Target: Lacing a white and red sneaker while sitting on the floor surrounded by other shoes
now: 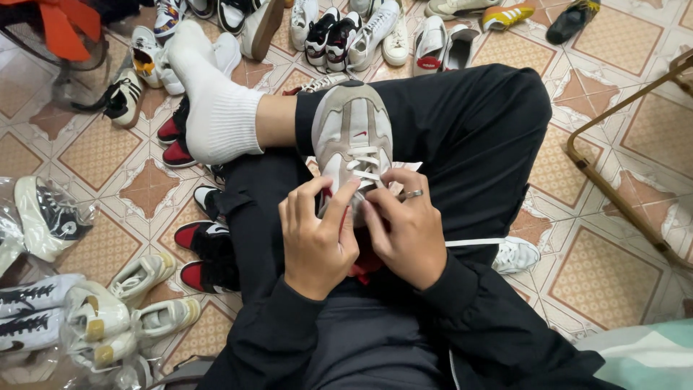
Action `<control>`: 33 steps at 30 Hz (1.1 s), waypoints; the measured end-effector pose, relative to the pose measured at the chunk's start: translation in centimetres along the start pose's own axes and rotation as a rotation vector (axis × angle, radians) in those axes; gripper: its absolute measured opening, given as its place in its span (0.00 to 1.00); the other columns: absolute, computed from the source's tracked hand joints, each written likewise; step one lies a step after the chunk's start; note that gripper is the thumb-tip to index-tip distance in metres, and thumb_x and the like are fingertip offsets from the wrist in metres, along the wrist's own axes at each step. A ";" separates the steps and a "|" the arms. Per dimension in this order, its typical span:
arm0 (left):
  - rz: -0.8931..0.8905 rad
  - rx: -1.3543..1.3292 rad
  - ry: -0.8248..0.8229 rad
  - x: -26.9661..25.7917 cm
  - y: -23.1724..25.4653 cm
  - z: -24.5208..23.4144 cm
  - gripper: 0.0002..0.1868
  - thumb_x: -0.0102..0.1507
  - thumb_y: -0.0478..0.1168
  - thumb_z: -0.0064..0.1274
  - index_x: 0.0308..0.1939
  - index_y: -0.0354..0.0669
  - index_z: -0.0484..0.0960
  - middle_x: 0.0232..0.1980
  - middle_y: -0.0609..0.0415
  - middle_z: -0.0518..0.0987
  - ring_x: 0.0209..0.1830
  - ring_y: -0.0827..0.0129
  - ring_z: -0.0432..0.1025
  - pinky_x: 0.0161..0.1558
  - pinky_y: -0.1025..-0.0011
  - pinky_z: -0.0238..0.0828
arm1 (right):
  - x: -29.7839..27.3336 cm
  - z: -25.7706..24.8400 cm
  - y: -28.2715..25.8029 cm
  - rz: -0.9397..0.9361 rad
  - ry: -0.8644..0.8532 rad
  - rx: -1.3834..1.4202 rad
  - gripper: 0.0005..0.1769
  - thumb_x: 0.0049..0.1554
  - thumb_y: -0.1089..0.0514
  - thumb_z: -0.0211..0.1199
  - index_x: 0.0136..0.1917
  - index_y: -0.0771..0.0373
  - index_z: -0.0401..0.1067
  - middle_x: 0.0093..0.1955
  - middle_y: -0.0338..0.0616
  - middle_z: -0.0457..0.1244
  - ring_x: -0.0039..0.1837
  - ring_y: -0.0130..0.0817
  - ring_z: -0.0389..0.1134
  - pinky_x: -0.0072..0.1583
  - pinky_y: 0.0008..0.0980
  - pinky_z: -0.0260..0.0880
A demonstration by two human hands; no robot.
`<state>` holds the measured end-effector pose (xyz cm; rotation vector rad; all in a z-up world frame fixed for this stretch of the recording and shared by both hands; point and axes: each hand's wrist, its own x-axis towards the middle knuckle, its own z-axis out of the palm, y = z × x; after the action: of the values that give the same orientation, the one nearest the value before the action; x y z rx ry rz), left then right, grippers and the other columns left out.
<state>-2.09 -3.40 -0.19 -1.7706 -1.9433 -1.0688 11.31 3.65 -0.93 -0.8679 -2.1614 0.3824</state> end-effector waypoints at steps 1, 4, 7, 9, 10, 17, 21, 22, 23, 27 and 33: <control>0.016 0.044 0.010 -0.1 0.0 0.1 0.15 0.66 0.38 0.51 0.55 0.56 0.85 0.52 0.51 0.72 0.52 0.52 0.71 0.51 0.58 0.65 | -0.2 -0.2 0.0 0.081 -0.044 0.113 0.04 0.60 0.54 0.64 0.45 0.55 0.74 0.58 0.41 0.61 0.61 0.48 0.69 0.49 0.45 0.78; 0.037 0.096 0.016 -0.2 -0.2 0.5 0.15 0.67 0.40 0.49 0.56 0.59 0.84 0.53 0.52 0.72 0.55 0.53 0.70 0.53 0.56 0.63 | -0.6 -0.4 0.1 0.153 -0.039 0.230 0.02 0.61 0.57 0.63 0.46 0.55 0.75 0.62 0.45 0.62 0.56 0.51 0.74 0.51 0.47 0.79; 0.073 0.143 -0.007 0.1 -0.3 0.6 0.16 0.67 0.40 0.49 0.57 0.60 0.83 0.52 0.52 0.72 0.55 0.53 0.70 0.53 0.56 0.63 | -1.3 0.7 0.8 0.154 -0.004 0.317 0.03 0.61 0.59 0.64 0.45 0.59 0.74 0.63 0.50 0.61 0.61 0.57 0.72 0.59 0.45 0.77; 0.089 0.179 -0.030 0.3 -0.3 0.3 0.16 0.67 0.41 0.49 0.58 0.61 0.83 0.52 0.51 0.72 0.55 0.52 0.70 0.53 0.55 0.62 | -1.4 0.7 0.9 0.150 -0.012 0.339 0.04 0.61 0.59 0.64 0.46 0.61 0.74 0.63 0.52 0.61 0.62 0.58 0.71 0.60 0.46 0.76; 0.106 0.215 -0.050 0.4 -0.4 0.1 0.17 0.67 0.42 0.49 0.58 0.61 0.83 0.52 0.51 0.72 0.56 0.52 0.70 0.52 0.55 0.62 | -1.4 0.7 0.9 0.143 -0.018 0.362 0.05 0.61 0.59 0.64 0.46 0.63 0.74 0.63 0.55 0.60 0.63 0.59 0.71 0.62 0.47 0.75; 0.234 0.288 -0.140 1.8 -0.3 -1.0 0.18 0.62 0.40 0.46 0.55 0.59 0.81 0.53 0.47 0.73 0.57 0.48 0.70 0.51 0.53 0.62 | -1.0 0.1 0.9 0.128 -0.046 0.332 0.05 0.61 0.57 0.63 0.45 0.60 0.74 0.62 0.53 0.61 0.61 0.60 0.71 0.58 0.47 0.77; 0.274 0.313 -0.140 1.8 -0.3 -1.1 0.20 0.60 0.39 0.46 0.55 0.57 0.81 0.53 0.46 0.74 0.57 0.47 0.70 0.52 0.52 0.62 | -1.1 0.0 1.0 0.135 -0.059 0.312 0.04 0.61 0.57 0.63 0.45 0.58 0.75 0.63 0.51 0.61 0.59 0.59 0.72 0.55 0.49 0.78; 0.272 0.306 -0.135 1.8 -0.3 -1.1 0.20 0.60 0.39 0.46 0.55 0.57 0.82 0.52 0.46 0.75 0.57 0.48 0.70 0.52 0.53 0.62 | -1.1 0.0 1.1 0.137 -0.061 0.307 0.04 0.60 0.56 0.63 0.45 0.57 0.75 0.63 0.50 0.61 0.59 0.58 0.72 0.54 0.49 0.78; 0.272 0.305 -0.137 1.8 -0.3 -1.1 0.20 0.60 0.39 0.46 0.55 0.57 0.82 0.52 0.46 0.75 0.57 0.48 0.70 0.52 0.53 0.62 | -1.1 0.0 1.1 0.140 -0.061 0.306 0.04 0.60 0.56 0.63 0.45 0.57 0.75 0.63 0.50 0.61 0.59 0.58 0.72 0.54 0.49 0.78; 0.212 0.202 -0.095 1.4 -0.4 -0.7 0.19 0.61 0.39 0.47 0.55 0.57 0.82 0.49 0.49 0.73 0.52 0.52 0.71 0.50 0.56 0.63 | -1.3 0.0 1.5 0.137 -0.059 0.371 0.04 0.60 0.58 0.62 0.43 0.58 0.74 0.65 0.51 0.61 0.57 0.58 0.73 0.57 0.49 0.77; 0.111 0.084 -0.038 -0.1 -0.7 0.4 0.19 0.62 0.37 0.48 0.56 0.54 0.83 0.48 0.52 0.72 0.48 0.55 0.71 0.47 0.59 0.65 | -1.2 -0.8 2.4 0.131 -0.104 0.564 0.06 0.59 0.60 0.62 0.40 0.61 0.72 0.70 0.54 0.58 0.71 0.66 0.64 0.68 0.57 0.66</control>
<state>-2.65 -3.13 -0.72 -1.8420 -1.8593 -0.9099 13.55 4.59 -2.29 -0.6721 -1.9335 1.0617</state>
